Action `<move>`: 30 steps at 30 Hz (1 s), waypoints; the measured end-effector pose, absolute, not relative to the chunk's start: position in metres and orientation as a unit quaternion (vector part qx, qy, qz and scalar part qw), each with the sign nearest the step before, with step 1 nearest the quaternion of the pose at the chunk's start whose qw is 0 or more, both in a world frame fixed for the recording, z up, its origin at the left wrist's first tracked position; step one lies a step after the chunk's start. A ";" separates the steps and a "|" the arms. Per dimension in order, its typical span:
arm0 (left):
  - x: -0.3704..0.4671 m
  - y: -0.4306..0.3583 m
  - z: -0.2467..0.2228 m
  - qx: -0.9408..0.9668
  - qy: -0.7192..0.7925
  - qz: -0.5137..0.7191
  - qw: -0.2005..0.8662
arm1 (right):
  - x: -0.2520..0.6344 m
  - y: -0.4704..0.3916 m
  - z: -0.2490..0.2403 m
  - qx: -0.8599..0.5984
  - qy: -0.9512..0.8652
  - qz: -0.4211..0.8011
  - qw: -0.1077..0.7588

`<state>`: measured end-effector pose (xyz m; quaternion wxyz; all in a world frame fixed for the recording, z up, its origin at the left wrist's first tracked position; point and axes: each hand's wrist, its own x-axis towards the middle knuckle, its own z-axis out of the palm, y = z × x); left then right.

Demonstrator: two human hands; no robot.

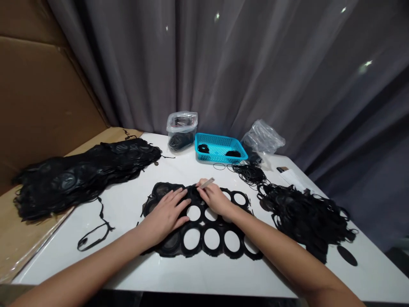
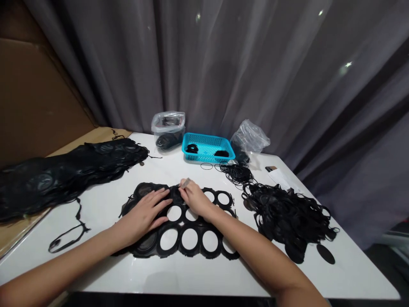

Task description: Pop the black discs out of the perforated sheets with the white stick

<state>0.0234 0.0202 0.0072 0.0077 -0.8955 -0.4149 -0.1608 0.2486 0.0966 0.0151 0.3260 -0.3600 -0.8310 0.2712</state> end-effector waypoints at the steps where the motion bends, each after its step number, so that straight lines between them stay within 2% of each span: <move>1: 0.023 0.025 0.005 -0.901 -0.403 -0.161 -0.002 | 0.244 0.095 0.012 -0.355 -0.833 0.287 0.313; 6: 0.018 0.025 -0.002 -0.904 -0.410 -0.121 -0.018 | 0.241 0.095 0.007 -0.382 -0.805 0.349 0.292; 22: 0.020 0.023 0.000 -0.903 -0.413 -0.117 -0.018 | 0.244 0.095 0.008 -0.372 -0.812 0.346 0.286; 27: 0.021 0.022 0.003 -0.902 -0.416 -0.114 -0.012 | 0.243 0.096 0.004 -0.399 -0.812 0.273 0.326; 30: 0.021 0.022 0.004 -0.905 -0.412 -0.104 -0.011 | 0.242 0.096 0.005 -0.390 -0.842 0.212 0.306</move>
